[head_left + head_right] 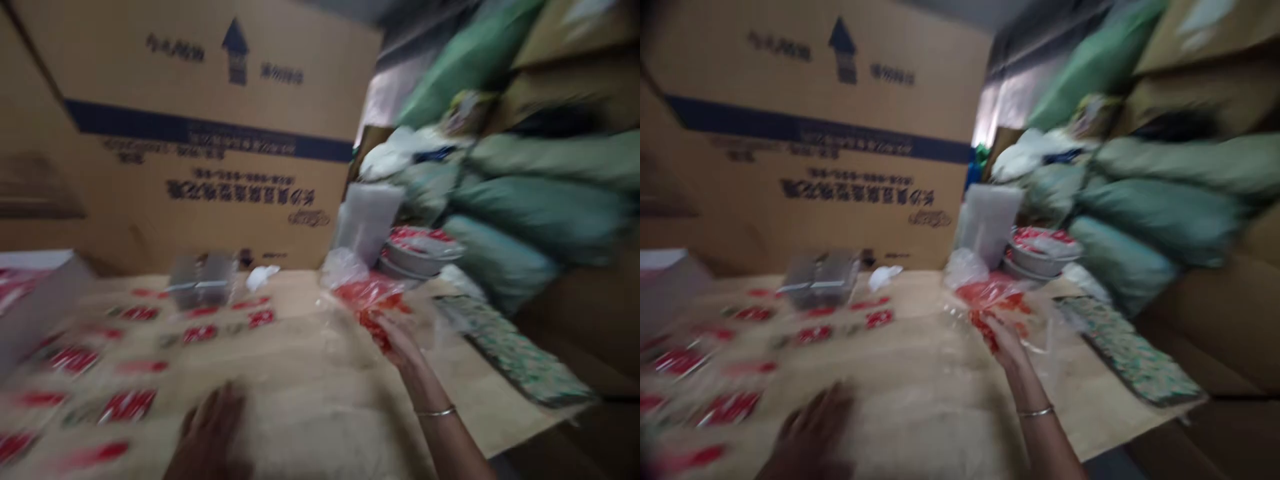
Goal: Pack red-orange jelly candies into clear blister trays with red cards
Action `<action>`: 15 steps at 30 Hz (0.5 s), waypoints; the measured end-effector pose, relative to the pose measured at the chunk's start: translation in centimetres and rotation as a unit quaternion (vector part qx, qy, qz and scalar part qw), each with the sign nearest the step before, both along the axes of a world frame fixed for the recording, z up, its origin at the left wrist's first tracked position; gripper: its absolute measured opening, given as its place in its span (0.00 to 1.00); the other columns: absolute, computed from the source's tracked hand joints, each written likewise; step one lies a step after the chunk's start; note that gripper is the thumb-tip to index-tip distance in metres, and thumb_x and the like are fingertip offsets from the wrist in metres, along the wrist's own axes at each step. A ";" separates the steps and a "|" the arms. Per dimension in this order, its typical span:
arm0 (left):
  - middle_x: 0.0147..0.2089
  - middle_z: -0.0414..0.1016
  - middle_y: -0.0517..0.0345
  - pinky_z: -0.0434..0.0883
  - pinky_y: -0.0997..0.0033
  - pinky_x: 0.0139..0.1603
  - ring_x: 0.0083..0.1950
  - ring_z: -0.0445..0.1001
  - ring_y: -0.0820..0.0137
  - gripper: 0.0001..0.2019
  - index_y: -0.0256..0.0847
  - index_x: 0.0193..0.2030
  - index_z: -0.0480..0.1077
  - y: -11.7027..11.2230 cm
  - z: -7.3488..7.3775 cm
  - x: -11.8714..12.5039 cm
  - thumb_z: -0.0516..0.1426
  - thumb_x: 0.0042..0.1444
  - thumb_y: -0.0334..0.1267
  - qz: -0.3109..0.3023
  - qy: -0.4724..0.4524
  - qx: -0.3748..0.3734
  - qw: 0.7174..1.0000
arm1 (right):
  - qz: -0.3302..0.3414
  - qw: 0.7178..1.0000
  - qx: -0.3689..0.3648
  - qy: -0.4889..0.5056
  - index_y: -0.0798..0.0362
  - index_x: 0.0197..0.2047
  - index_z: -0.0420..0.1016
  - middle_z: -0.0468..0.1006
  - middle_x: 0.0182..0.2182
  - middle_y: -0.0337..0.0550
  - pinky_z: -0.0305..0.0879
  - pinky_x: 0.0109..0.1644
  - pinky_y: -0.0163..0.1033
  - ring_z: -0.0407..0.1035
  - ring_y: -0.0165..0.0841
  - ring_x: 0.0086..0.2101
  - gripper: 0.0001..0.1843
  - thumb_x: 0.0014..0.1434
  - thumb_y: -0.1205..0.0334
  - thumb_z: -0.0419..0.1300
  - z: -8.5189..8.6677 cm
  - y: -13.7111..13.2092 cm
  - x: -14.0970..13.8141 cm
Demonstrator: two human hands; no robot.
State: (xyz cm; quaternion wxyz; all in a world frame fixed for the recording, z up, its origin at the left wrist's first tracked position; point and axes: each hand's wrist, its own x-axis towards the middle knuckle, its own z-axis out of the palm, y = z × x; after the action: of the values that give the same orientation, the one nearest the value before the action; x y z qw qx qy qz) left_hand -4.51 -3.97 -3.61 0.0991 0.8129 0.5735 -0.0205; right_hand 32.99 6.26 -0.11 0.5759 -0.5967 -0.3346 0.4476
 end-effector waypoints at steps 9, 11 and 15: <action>0.70 0.39 0.35 0.51 0.35 0.61 0.69 0.43 0.43 0.39 0.38 0.67 0.50 -2.4 -0.9 0.5 0.52 0.54 0.58 -0.003 -0.078 -0.050 0.996 | 0.308 0.926 0.125 -0.180 0.55 0.32 0.75 0.76 0.31 0.43 0.69 0.36 0.39 0.71 0.34 0.31 0.16 0.48 0.49 0.63 -3.0 0.9 -18.9; 0.70 0.41 0.34 0.52 0.35 0.60 0.69 0.44 0.42 0.40 0.37 0.65 0.53 -2.6 -0.8 0.3 0.56 0.50 0.57 -0.006 -0.101 -0.042 0.994 | 0.339 0.894 0.178 -0.234 0.53 0.39 0.76 0.77 0.41 0.47 0.66 0.49 0.43 0.71 0.37 0.42 0.15 0.52 0.53 0.60 -3.2 1.2 -19.5; 0.62 0.61 0.38 0.61 0.47 0.58 0.62 0.60 0.50 0.29 0.37 0.58 0.63 -0.6 0.2 -2.2 0.60 0.49 0.45 0.016 -0.178 0.033 0.983 | 0.308 0.902 0.159 -0.258 0.53 0.42 0.75 0.77 0.42 0.46 0.66 0.45 0.41 0.70 0.36 0.42 0.14 0.56 0.56 0.55 -3.4 1.4 -16.7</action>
State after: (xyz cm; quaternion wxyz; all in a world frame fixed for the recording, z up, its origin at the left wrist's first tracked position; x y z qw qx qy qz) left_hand -6.69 -4.60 -3.43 0.1730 0.7972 0.5600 0.1449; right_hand 16.31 7.68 -3.51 0.3896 -0.4589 -0.7054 0.3742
